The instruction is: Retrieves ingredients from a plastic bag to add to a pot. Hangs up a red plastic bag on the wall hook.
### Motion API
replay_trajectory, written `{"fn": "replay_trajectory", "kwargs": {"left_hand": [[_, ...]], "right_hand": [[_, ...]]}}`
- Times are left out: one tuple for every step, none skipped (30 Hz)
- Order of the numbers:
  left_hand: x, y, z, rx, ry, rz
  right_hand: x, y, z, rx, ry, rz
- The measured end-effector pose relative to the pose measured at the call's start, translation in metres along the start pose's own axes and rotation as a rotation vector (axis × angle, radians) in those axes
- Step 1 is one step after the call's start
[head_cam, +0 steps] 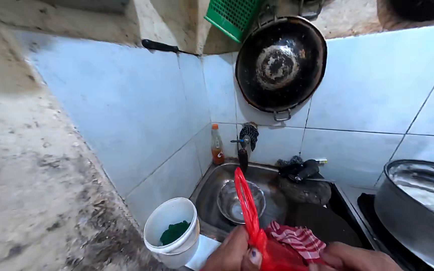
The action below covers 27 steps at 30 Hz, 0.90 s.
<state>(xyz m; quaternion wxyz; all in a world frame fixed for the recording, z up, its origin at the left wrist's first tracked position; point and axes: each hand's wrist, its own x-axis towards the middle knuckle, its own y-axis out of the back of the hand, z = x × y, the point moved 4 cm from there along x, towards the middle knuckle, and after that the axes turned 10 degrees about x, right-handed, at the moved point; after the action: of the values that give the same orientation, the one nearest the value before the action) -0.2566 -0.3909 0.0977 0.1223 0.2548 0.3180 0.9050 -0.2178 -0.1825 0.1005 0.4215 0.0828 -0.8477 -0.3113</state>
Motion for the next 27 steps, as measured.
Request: {"fn": "replay_trajectory", "kwargs": {"left_hand": [[0.005,-0.001,-0.007,0.022,-0.001,0.011],[0.010,-0.004,-0.013,0.036,-0.007,0.019],[0.015,-0.009,-0.018,0.053,-0.007,0.015],[0.019,-0.015,-0.024,0.076,-0.008,0.015],[0.023,-0.021,-0.031,0.100,-0.015,0.016],[0.027,-0.026,-0.039,0.115,-0.025,0.021],[0.029,-0.029,-0.046,0.119,-0.028,0.029],[0.031,-0.029,-0.052,0.119,-0.026,0.034],[0.031,-0.027,-0.056,0.121,-0.022,0.030],[0.031,-0.026,-0.058,0.126,-0.015,0.011],[0.030,-0.027,-0.061,0.138,-0.008,-0.006],[0.029,-0.028,-0.062,0.150,-0.005,-0.016],[0.027,-0.029,-0.063,0.158,-0.005,-0.019],[0.026,-0.029,-0.064,0.165,-0.009,-0.008],[0.025,-0.029,-0.065,0.169,-0.007,0.006],[0.024,-0.029,-0.067,0.167,-0.001,0.024],[0.023,-0.028,-0.070,0.163,0.003,0.044],[0.022,-0.028,-0.073,0.158,0.004,0.061],[0.022,-0.027,-0.075,0.156,-0.004,0.079],[0.021,-0.025,-0.077,0.174,-0.019,0.099],[0.020,-0.023,-0.077,0.226,-0.034,0.123],[0.019,-0.022,-0.077,0.310,-0.041,0.148],[0.017,-0.023,-0.076,0.427,-0.034,0.165],[0.014,-0.025,-0.075,0.541,-0.027,0.172],[0.012,-0.028,-0.075,0.622,-0.039,0.188],[0.011,-0.030,-0.076,0.659,-0.065,0.216],[0.010,-0.032,-0.078,0.662,-0.083,0.239]], "right_hand": [[0.005,0.001,0.000,0.010,0.027,0.012],[0.010,0.001,-0.002,0.012,0.044,0.015],[0.015,-0.001,-0.003,0.003,0.046,0.006],[0.020,-0.005,-0.003,-0.018,0.040,-0.002],[0.025,-0.010,0.000,-0.045,0.037,-0.005],[0.030,-0.017,0.006,-0.076,0.038,-0.001],[0.035,-0.025,0.015,-0.106,0.036,-0.004],[0.038,-0.033,0.025,-0.123,0.036,-0.009],[0.041,-0.042,0.035,-0.131,0.046,-0.019],[0.044,-0.051,0.045,-0.132,0.069,-0.025],[0.045,-0.059,0.054,-0.137,0.102,-0.024],[0.047,-0.067,0.061,-0.157,0.136,-0.017],[0.048,-0.074,0.065,-0.188,0.167,-0.014],[0.051,-0.079,0.068,-0.232,0.201,-0.013],[0.054,-0.084,0.069,-0.284,0.246,-0.006],[0.056,-0.086,0.069,-0.322,0.289,-0.001],[0.058,-0.088,0.070,-0.347,0.323,0.001],[0.059,-0.089,0.071,-0.349,0.338,0.009],[0.060,-0.090,0.074,-0.306,0.317,0.031],[0.060,-0.090,0.076,-0.218,0.244,0.054],[0.061,-0.088,0.079,-0.097,0.134,0.076],[0.062,-0.086,0.082,0.049,-0.010,0.094],[0.060,-0.084,0.088,0.223,-0.182,0.108],[0.057,-0.085,0.095,0.421,-0.353,0.113],[0.054,-0.087,0.100,0.616,-0.480,0.106],[0.052,-0.090,0.104,0.768,-0.545,0.077],[0.049,-0.092,0.105,0.832,-0.568,0.032]]}}
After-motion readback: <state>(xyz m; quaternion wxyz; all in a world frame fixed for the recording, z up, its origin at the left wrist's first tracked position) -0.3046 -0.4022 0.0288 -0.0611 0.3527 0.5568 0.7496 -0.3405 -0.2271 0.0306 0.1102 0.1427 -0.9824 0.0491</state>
